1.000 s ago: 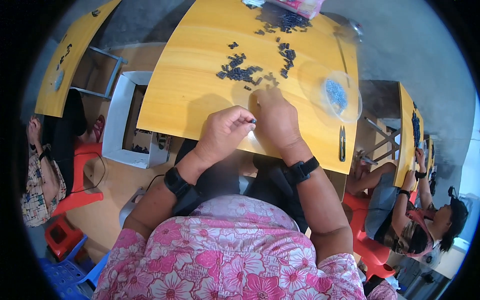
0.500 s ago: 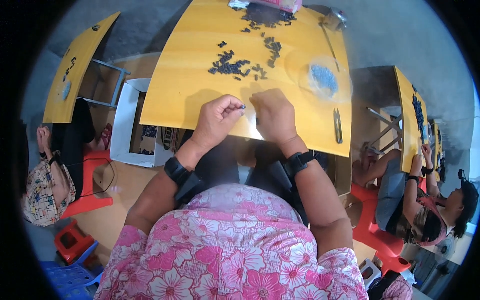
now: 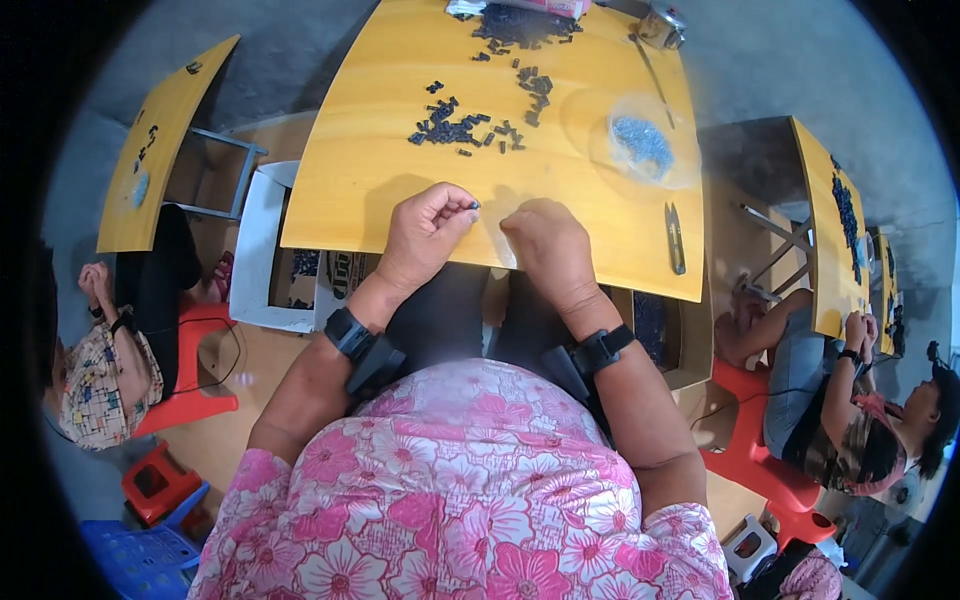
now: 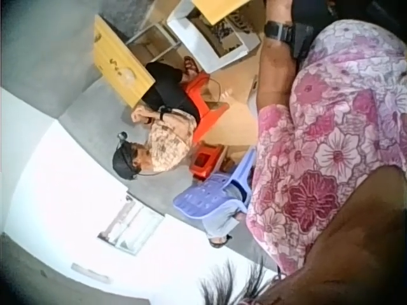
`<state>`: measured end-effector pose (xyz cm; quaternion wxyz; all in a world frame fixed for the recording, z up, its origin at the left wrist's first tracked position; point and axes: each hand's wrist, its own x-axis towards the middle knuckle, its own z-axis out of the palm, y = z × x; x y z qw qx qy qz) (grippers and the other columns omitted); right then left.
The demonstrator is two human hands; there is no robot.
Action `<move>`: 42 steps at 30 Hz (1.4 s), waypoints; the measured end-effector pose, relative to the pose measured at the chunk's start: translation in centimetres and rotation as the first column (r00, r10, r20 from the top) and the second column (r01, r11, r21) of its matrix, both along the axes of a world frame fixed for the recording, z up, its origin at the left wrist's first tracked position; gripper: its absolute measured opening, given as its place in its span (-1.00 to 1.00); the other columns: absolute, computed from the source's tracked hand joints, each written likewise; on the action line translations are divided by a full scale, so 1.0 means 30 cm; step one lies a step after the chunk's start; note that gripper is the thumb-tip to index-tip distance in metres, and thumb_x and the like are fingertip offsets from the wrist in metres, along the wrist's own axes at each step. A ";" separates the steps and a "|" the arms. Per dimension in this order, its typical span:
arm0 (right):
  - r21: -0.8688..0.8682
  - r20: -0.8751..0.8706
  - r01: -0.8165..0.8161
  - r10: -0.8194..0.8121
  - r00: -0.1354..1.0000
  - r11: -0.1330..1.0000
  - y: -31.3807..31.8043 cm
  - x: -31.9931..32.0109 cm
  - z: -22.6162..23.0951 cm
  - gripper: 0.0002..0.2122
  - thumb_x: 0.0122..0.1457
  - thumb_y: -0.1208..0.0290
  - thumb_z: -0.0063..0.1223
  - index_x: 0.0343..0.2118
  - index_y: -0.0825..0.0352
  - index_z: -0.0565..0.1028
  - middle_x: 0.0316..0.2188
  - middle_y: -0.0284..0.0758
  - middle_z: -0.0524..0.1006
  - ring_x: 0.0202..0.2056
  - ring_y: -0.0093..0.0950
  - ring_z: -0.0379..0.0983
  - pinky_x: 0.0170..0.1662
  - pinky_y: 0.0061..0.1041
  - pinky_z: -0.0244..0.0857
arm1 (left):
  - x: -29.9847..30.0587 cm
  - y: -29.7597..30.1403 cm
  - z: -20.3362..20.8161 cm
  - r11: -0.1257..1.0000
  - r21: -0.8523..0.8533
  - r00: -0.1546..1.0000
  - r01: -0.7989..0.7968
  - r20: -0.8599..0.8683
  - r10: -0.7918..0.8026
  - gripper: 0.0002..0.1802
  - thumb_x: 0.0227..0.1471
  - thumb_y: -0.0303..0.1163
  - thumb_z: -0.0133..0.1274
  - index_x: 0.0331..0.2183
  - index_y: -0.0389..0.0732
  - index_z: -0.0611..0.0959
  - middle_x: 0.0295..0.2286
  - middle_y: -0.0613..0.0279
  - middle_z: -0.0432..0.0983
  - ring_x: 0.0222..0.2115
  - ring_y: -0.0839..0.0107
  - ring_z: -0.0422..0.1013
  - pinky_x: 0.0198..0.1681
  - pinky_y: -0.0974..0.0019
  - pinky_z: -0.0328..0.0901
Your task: Assembling small black plastic components by hand at a table.
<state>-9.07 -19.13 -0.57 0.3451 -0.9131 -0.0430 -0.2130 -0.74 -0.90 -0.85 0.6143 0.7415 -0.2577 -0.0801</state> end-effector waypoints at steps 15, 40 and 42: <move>-0.369 -0.150 0.176 -0.246 0.958 0.913 -0.118 -0.016 0.023 -0.84 0.13 0.58 0.02 -0.25 0.25 0.56 -0.39 -0.13 0.52 -0.31 -0.14 0.50 -0.21 -0.24 0.41 | -0.136 0.117 0.048 0.997 0.046 0.994 0.066 -0.085 -0.062 -0.94 0.09 -0.51 0.15 -0.34 -0.29 0.62 -0.49 0.44 0.53 -0.49 0.70 0.40 -0.39 0.56 0.33; -0.734 -0.041 0.111 -0.208 0.977 0.670 -0.111 -0.077 0.012 -0.90 0.14 0.47 -0.05 -0.32 0.34 0.47 -0.36 -0.14 0.49 -0.25 -0.19 0.47 -0.20 -0.33 0.46 | -0.197 0.266 0.137 0.980 -0.091 0.957 0.178 -0.214 -0.194 -0.93 0.16 -0.50 0.08 -0.29 -0.29 0.59 -0.45 0.32 0.55 -0.48 0.64 0.43 -0.37 0.53 0.37; -0.718 -0.051 0.131 -0.239 0.970 0.683 -0.120 -0.070 0.010 -0.89 0.15 0.45 -0.06 -0.31 0.33 0.47 -0.34 -0.14 0.48 -0.23 -0.23 0.45 -0.21 -0.36 0.46 | -0.185 0.266 0.134 0.980 -0.095 0.963 0.175 -0.189 -0.190 -0.92 0.15 -0.51 0.10 -0.29 -0.29 0.61 -0.44 0.32 0.56 -0.46 0.62 0.45 -0.38 0.53 0.38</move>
